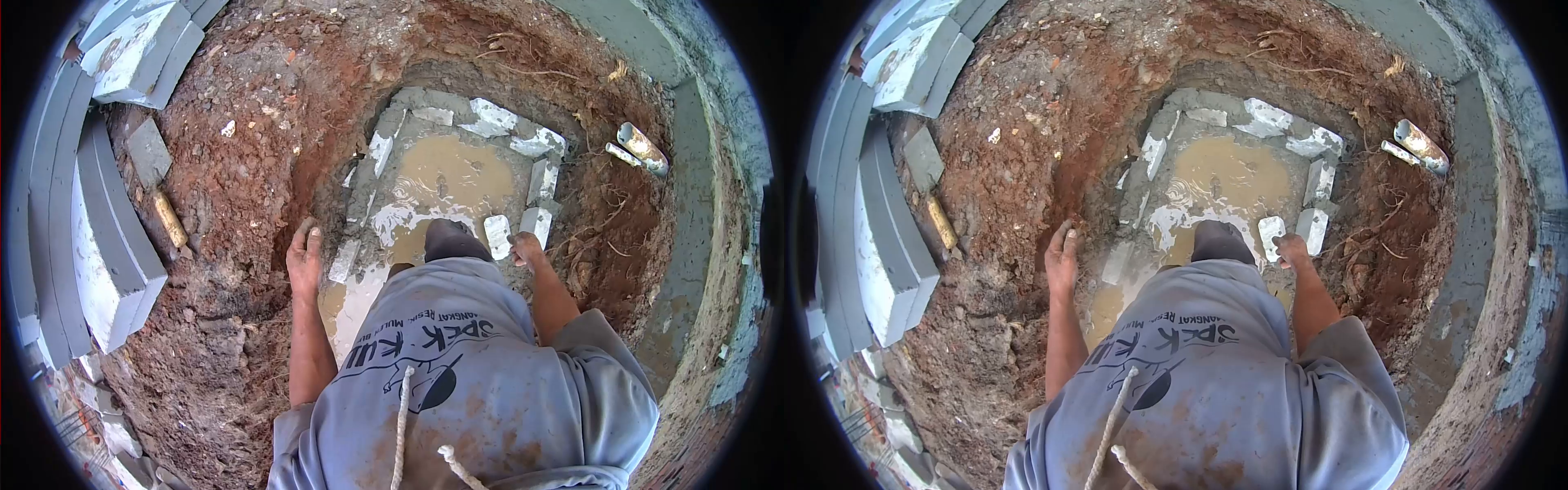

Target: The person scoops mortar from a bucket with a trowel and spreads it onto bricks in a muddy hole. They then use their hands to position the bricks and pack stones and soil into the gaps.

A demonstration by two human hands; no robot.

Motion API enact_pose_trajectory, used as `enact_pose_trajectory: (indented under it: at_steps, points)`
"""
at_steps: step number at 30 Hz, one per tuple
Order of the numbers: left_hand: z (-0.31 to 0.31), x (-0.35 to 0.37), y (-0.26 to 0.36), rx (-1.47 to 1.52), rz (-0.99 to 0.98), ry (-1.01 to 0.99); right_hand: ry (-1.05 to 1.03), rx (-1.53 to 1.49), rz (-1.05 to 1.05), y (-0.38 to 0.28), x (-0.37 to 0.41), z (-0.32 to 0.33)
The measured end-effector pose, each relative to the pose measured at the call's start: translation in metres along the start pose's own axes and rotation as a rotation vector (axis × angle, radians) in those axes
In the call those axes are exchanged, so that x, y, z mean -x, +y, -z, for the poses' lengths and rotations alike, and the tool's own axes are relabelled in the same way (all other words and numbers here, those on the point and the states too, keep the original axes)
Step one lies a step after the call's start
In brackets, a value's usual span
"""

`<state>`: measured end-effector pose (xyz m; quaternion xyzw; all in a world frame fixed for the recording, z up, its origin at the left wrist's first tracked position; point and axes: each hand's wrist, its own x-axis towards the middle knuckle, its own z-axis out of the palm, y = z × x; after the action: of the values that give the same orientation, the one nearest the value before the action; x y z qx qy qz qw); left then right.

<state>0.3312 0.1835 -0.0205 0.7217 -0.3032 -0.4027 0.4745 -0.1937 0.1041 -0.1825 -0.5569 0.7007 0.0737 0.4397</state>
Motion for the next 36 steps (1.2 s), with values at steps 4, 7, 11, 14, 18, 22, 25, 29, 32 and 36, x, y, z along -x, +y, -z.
enact_pose_trajectory:
  at_steps: [4,7,11,14,18,22,25,29,32,36]
  points:
    - [0.0,0.007,-0.007,-0.016,0.004,-0.063,0.071,-0.063,-0.015,0.008,0.004,-0.003]
    - [-0.003,0.022,-0.016,-0.037,-0.009,-0.114,0.077,0.031,-0.052,0.021,0.02,-0.004]
    - [0.002,0.026,-0.048,-0.011,0.018,-0.178,-0.045,0.004,-0.312,0.004,0.059,0.001]
    - [0.006,0.022,-0.058,-0.028,0.044,-0.205,-0.044,0.165,-0.192,0.023,0.062,-0.031]
    - [-0.002,0.004,-0.047,0.028,0.019,-0.223,-0.023,0.104,-0.316,0.03,0.073,-0.038]
    - [-0.019,-0.013,-0.036,0.014,-0.053,-0.246,-0.009,0.057,-0.311,0.018,0.082,-0.015]
    - [-0.029,-0.027,-0.036,-0.008,-0.069,-0.276,0.051,-0.117,-0.396,0.002,0.09,0.005]
    - [-0.062,-0.049,-0.047,0.041,-0.057,-0.389,0.451,0.031,-0.205,0.065,0.034,-0.021]
    - [-0.073,-0.035,-0.02,-0.044,-0.015,-0.312,0.217,-0.278,-0.277,0.01,0.05,0.026]
    - [-0.09,-0.051,0.02,-0.238,-0.15,-0.207,0.289,-0.701,-0.39,0.026,0.019,0.03]
